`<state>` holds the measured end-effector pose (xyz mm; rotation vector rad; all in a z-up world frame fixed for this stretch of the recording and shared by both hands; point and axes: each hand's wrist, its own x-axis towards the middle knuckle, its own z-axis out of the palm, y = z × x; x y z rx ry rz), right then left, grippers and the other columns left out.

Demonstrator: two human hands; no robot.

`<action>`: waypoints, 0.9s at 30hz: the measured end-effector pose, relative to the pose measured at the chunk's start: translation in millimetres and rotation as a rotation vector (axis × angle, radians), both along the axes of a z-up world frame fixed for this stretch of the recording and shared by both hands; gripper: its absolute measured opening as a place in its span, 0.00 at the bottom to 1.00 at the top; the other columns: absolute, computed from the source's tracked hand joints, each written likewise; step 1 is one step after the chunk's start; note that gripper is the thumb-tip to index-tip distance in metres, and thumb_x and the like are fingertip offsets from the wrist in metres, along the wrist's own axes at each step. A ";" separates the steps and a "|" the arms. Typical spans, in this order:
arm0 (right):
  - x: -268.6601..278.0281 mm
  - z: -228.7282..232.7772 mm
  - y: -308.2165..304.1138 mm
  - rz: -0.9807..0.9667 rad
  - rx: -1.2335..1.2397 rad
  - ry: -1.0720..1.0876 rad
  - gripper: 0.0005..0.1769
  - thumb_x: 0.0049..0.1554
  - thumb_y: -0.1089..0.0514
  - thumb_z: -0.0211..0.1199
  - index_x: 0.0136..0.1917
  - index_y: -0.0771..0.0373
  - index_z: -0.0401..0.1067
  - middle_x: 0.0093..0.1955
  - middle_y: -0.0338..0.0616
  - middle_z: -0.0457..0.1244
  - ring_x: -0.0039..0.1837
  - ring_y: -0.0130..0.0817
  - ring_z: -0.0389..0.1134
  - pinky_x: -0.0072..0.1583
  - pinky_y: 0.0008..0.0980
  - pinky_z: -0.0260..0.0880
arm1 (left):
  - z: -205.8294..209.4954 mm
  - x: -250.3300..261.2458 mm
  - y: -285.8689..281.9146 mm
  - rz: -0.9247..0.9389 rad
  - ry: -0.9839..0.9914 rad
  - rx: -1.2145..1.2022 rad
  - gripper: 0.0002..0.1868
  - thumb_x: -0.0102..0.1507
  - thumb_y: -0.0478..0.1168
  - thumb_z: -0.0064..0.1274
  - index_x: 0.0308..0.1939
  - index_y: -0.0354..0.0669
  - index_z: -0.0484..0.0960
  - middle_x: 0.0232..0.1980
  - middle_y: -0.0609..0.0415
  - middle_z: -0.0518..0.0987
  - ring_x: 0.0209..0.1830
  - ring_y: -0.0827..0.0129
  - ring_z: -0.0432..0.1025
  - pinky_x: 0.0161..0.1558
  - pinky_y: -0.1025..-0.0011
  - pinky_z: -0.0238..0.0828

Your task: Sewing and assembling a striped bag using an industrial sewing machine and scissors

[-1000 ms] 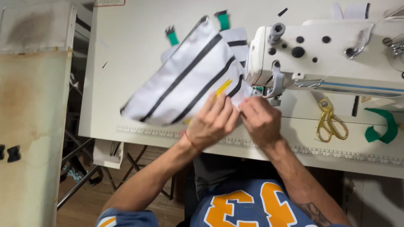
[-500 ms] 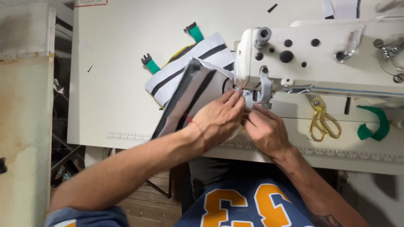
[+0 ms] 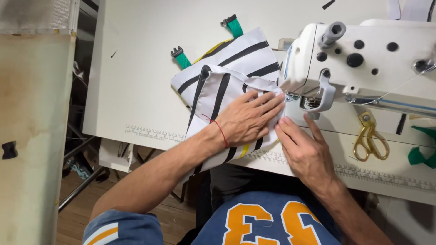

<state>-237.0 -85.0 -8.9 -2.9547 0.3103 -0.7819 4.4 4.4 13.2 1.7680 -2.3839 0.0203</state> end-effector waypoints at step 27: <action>-11.7 -10.1 38.9 -0.237 -0.172 0.185 0.30 0.70 0.55 0.59 0.84 0.50 0.77 0.87 0.37 0.69 0.90 0.36 0.66 0.90 0.64 0.54 | -40.5 36.0 -18.2 -0.183 -0.050 -0.138 0.36 0.72 0.67 0.45 0.76 0.52 0.80 0.79 0.53 0.78 0.80 0.62 0.68 0.69 0.54 0.62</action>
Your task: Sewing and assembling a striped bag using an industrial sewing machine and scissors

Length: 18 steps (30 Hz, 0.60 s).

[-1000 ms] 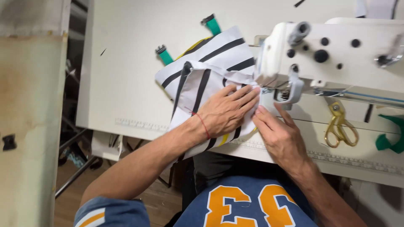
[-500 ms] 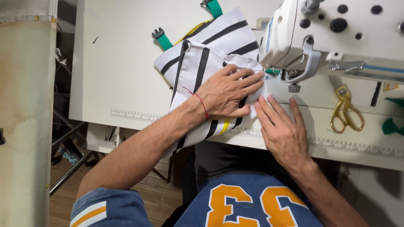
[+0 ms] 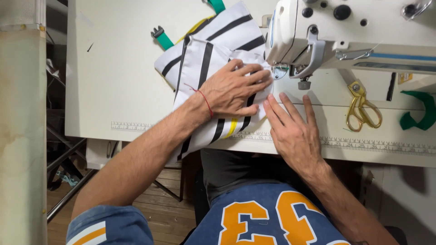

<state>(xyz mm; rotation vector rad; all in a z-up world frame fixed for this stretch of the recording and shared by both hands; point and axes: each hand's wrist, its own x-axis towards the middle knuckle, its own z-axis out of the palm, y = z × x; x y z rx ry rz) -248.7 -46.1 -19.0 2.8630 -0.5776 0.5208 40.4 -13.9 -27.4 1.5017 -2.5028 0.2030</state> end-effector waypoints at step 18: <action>2.9 8.3 3.4 -0.047 -0.125 0.151 0.29 0.73 0.48 0.57 0.85 0.47 0.72 0.87 0.35 0.67 0.90 0.29 0.64 0.94 0.59 0.46 | 15.4 -38.2 23.4 0.139 -0.115 0.191 0.33 0.73 0.54 0.48 0.83 0.55 0.80 0.86 0.52 0.77 0.91 0.61 0.65 0.93 0.36 0.31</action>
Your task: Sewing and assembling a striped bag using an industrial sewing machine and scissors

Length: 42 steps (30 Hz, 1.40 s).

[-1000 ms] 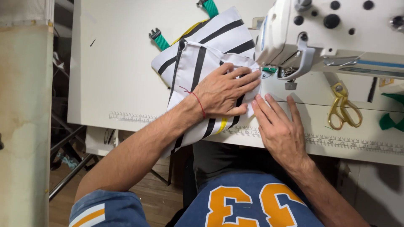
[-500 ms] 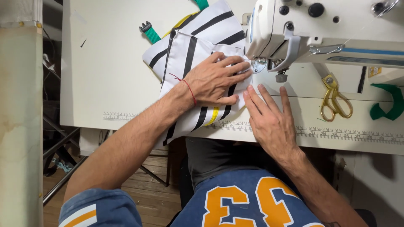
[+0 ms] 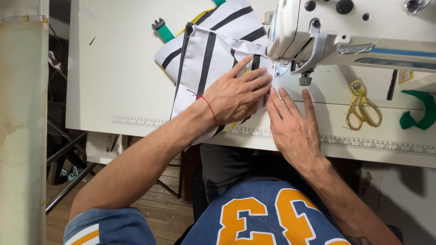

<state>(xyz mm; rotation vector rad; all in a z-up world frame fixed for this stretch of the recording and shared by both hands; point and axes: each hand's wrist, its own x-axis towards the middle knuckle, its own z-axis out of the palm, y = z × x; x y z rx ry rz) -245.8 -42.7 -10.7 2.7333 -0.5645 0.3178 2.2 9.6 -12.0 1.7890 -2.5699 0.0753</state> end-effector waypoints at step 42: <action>11.9 20.6 41.2 -0.285 2.550 -1.224 0.43 0.69 0.64 0.64 0.91 0.78 0.51 0.93 0.76 0.51 0.92 0.65 0.55 0.88 0.55 0.61 | 28.8 3.3 226.6 0.789 0.213 -0.214 0.57 0.66 0.69 0.74 0.86 0.37 0.70 0.65 0.29 0.89 0.68 0.27 0.84 0.69 0.32 0.85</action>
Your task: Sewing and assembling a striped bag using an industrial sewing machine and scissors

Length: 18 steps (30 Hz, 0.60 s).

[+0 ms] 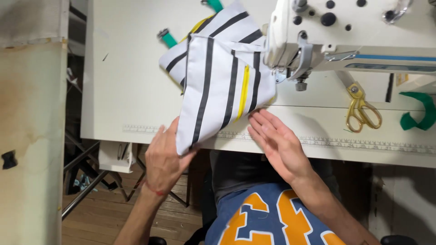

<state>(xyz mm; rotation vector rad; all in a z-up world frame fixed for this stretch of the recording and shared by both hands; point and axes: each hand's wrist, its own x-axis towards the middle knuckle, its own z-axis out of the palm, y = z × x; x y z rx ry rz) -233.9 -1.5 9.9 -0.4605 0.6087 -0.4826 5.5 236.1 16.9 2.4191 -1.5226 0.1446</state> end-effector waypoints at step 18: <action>34.5 54.0 33.9 -0.119 0.259 -0.031 0.32 0.71 0.30 0.61 0.74 0.53 0.81 0.72 0.48 0.77 0.70 0.43 0.79 0.78 0.50 0.79 | 176.1 -42.1 -87.3 -0.417 0.679 -0.557 0.33 0.61 0.39 0.85 0.54 0.32 0.73 0.36 0.34 0.90 0.28 0.51 0.89 0.34 0.60 0.90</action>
